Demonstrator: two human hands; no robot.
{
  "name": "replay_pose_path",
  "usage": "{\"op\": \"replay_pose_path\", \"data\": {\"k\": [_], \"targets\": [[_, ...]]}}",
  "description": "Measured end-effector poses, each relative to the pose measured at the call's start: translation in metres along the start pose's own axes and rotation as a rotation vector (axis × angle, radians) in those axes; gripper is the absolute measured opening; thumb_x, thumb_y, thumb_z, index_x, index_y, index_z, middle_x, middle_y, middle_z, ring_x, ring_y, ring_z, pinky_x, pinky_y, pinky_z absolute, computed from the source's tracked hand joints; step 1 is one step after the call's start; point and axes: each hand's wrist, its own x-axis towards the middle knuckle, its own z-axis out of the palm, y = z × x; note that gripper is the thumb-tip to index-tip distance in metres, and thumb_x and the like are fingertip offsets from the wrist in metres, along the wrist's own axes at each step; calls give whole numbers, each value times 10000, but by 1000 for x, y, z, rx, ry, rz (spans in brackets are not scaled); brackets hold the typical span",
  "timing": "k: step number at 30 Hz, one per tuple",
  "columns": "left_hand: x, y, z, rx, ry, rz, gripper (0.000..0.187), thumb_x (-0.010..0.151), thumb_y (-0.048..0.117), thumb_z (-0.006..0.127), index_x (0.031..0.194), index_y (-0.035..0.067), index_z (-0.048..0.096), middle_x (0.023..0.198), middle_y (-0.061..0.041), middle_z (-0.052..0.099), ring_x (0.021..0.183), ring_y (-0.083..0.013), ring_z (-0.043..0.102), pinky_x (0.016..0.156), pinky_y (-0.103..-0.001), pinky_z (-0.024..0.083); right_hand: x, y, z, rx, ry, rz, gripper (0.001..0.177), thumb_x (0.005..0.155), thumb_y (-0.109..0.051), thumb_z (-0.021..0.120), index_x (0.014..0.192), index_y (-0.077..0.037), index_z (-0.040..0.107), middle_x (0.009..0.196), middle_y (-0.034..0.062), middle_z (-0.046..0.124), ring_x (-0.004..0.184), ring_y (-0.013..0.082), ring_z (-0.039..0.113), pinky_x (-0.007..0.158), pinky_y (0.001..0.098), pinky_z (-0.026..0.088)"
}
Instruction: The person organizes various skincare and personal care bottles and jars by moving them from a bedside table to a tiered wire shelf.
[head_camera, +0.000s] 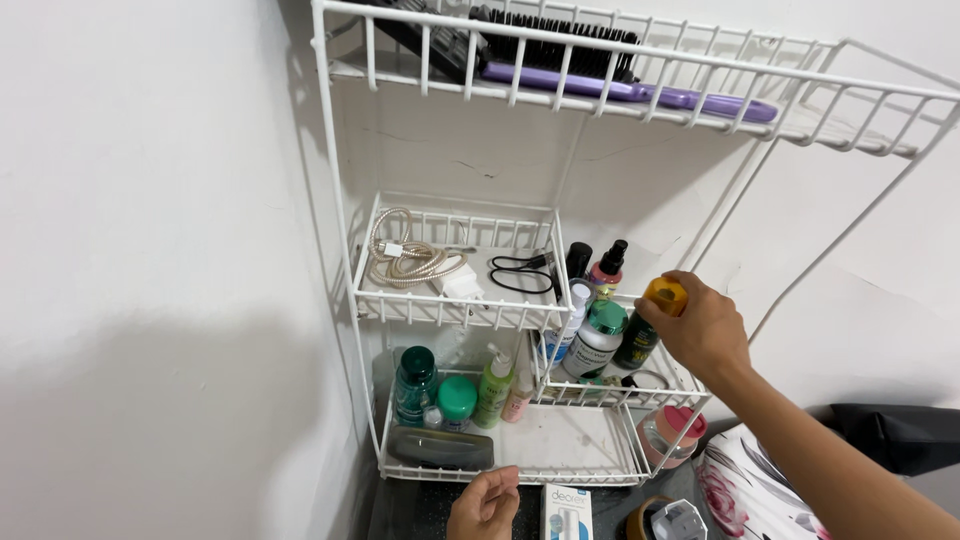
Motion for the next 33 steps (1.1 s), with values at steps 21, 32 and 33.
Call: {"op": "replay_pose_path", "data": {"k": [21, 32, 33], "targets": [[-72, 93, 46, 86, 4, -55, 306, 952, 122, 624, 1236, 22, 680, 1251, -138, 750, 1186, -192, 734, 1030, -298, 545, -16, 11, -1, 130, -72, -105, 934, 798, -577, 744, 1548, -132, 412, 1199, 208, 703, 997, 356, 737, 894, 475, 578], [-99, 111, 71, 152, -34, 27, 307, 948, 126, 621, 1231, 31, 696, 1247, -100, 757, 1188, -166, 723, 1021, -288, 538, -114, 23, -53, 401, 213, -261, 362, 942, -238, 684, 1242, -36, 690, 1135, 158, 709, 925, 236, 752, 744, 342, 637], [-104, 113, 78, 158, -44, 25, 307, 955, 136, 614, 1234, 37, 695, 1247, -93, 757, 1187, -162, 721, 1020, -286, 533, -130, 31, -62, 434, 196, -213, 327, 939, -223, 676, 1208, -41, 712, 1095, 135, 728, 877, 215, 759, 733, 331, 637]]}}
